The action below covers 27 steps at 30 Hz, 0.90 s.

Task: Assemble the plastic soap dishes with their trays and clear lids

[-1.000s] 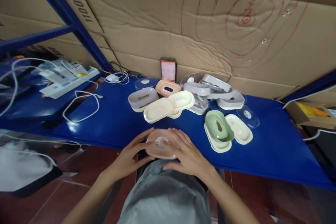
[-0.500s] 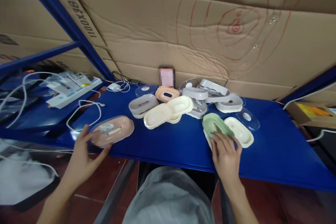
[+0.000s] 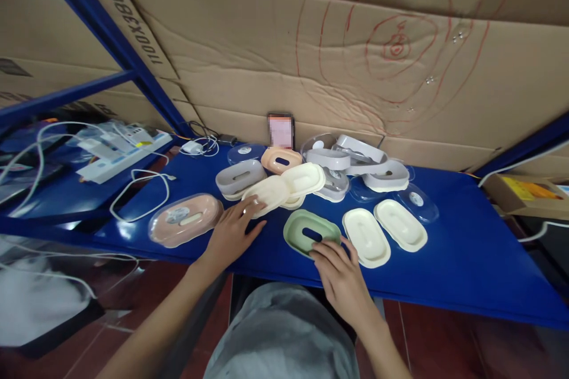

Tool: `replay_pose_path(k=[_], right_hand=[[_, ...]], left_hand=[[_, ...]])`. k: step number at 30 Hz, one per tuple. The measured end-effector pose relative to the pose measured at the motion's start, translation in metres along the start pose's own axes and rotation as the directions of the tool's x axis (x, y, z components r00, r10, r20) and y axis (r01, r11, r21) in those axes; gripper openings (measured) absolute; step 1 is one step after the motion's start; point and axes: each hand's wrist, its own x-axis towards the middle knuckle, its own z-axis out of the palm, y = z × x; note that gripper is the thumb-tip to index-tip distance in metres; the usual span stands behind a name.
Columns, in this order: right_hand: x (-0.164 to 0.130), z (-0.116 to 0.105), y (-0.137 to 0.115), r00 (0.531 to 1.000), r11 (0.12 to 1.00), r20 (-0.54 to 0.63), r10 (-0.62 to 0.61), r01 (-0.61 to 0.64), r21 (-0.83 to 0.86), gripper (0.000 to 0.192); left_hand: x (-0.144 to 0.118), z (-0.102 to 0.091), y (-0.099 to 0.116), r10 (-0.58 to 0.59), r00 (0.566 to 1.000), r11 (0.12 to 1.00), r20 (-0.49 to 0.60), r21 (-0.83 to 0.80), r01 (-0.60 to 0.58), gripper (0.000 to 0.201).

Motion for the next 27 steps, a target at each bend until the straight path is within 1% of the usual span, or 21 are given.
replay_pose_path(k=[2, 4, 5, 6, 8, 9, 11, 13, 15, 17, 18, 19, 20, 21, 22, 23, 24, 26, 27], right_hand=[[-0.01, -0.006, 0.004, 0.998, 0.995, -0.046, 0.038, -0.033, 0.089, 0.035], [-0.018, -0.01, 0.006, 0.982, 0.971, -0.127, 0.137, -0.108, 0.213, 0.031], [-0.02, -0.011, 0.006, 0.962, 0.948, -0.172, 0.213, -0.161, 0.274, 0.029], [-0.02, -0.011, 0.005, 0.931, 0.918, -0.208, 0.299, -0.222, 0.328, 0.027], [-0.015, -0.01, 0.005, 0.86, 0.849, -0.227, 0.457, -0.345, 0.4, 0.028], [-0.009, -0.008, 0.005, 0.831, 0.819, -0.221, 0.511, -0.393, 0.417, 0.031], [0.005, -0.006, 0.006, 0.793, 0.787, -0.221, 0.568, -0.444, 0.428, 0.037], [0.021, -0.005, 0.009, 0.78, 0.803, -0.268, 0.566, -0.447, 0.395, 0.041], [0.033, -0.006, 0.011, 0.793, 0.859, -0.341, 0.505, -0.425, 0.286, 0.042], [0.04, -0.006, 0.013, 0.839, 0.922, -0.384, 0.386, -0.37, 0.119, 0.042], [0.04, -0.006, 0.012, 0.875, 0.945, -0.369, 0.313, -0.325, 0.031, 0.041], [0.039, -0.005, 0.011, 0.916, 0.962, -0.321, 0.24, -0.269, -0.048, 0.042], [0.037, -0.004, 0.01, 0.954, 0.972, -0.245, 0.174, -0.206, -0.112, 0.043], [0.034, -0.002, 0.008, 0.981, 0.977, -0.155, 0.118, -0.143, -0.159, 0.047], [0.031, 0.001, 0.007, 0.994, 0.978, -0.081, 0.076, -0.091, -0.189, 0.051], [0.027, 0.003, 0.005, 0.998, 0.977, -0.038, 0.048, -0.055, -0.206, 0.053], [0.023, 0.004, 0.003, 0.999, 0.978, -0.029, 0.033, -0.039, -0.207, 0.053], [0.018, 0.004, 0.0, 0.996, 0.986, -0.078, 0.033, -0.045, -0.158, 0.045], [0.016, 0.002, -0.003, 0.994, 0.992, -0.099, 0.039, -0.051, -0.119, 0.042]], left_hand=[[-0.002, 0.001, -0.002, -0.016, 1.0, 0.999, -0.012, -0.034, 0.015, 0.025], [-0.011, -0.004, 0.0, -0.017, 1.0, 0.997, -0.012, -0.07, 0.016, 0.02], [-0.017, -0.008, 0.001, -0.015, 1.0, 0.997, -0.007, -0.081, 0.015, 0.019], [-0.024, -0.013, 0.003, -0.014, 1.0, 0.996, 0.001, -0.086, 0.014, 0.018], [-0.039, -0.023, 0.007, -0.011, 1.0, 0.996, 0.023, -0.089, 0.013, 0.017], [-0.046, -0.028, 0.009, -0.002, 0.999, 0.995, 0.039, -0.096, 0.005, 0.016], [-0.059, -0.038, 0.01, 0.025, 0.997, 0.992, 0.078, -0.124, -0.015, 0.015], [-0.067, -0.046, 0.01, 0.052, 0.993, 0.986, 0.108, -0.164, -0.034, 0.014], [-0.071, -0.05, 0.01, 0.068, 0.991, 0.979, 0.115, -0.199, -0.044, 0.014], [-0.072, -0.051, 0.01, 0.076, 0.99, 0.971, 0.118, -0.233, -0.046, 0.014], [-0.072, -0.05, 0.011, 0.079, 0.989, 0.967, 0.123, -0.251, -0.046, 0.015], [-0.072, -0.049, 0.012, 0.082, 0.988, 0.962, 0.129, -0.271, -0.044, 0.015], [-0.072, -0.047, 0.013, 0.087, 0.987, 0.956, 0.135, -0.29, -0.045, 0.015], [-0.072, -0.045, 0.014, 0.095, 0.986, 0.952, 0.138, -0.304, -0.049, 0.015], [-0.072, -0.043, 0.015, 0.1, 0.985, 0.95, 0.137, -0.307, -0.054, 0.015], [-0.072, -0.041, 0.017, 0.1, 0.986, 0.952, 0.134, -0.301, -0.056, 0.016], [-0.072, -0.039, 0.018, 0.094, 0.987, 0.956, 0.131, -0.29, -0.052, 0.019], [-0.073, -0.034, 0.021, 0.08, 0.989, 0.955, 0.124, -0.294, -0.04, 0.029], [-0.074, -0.031, 0.022, 0.069, 0.989, 0.946, 0.128, -0.323, -0.024, 0.035]])
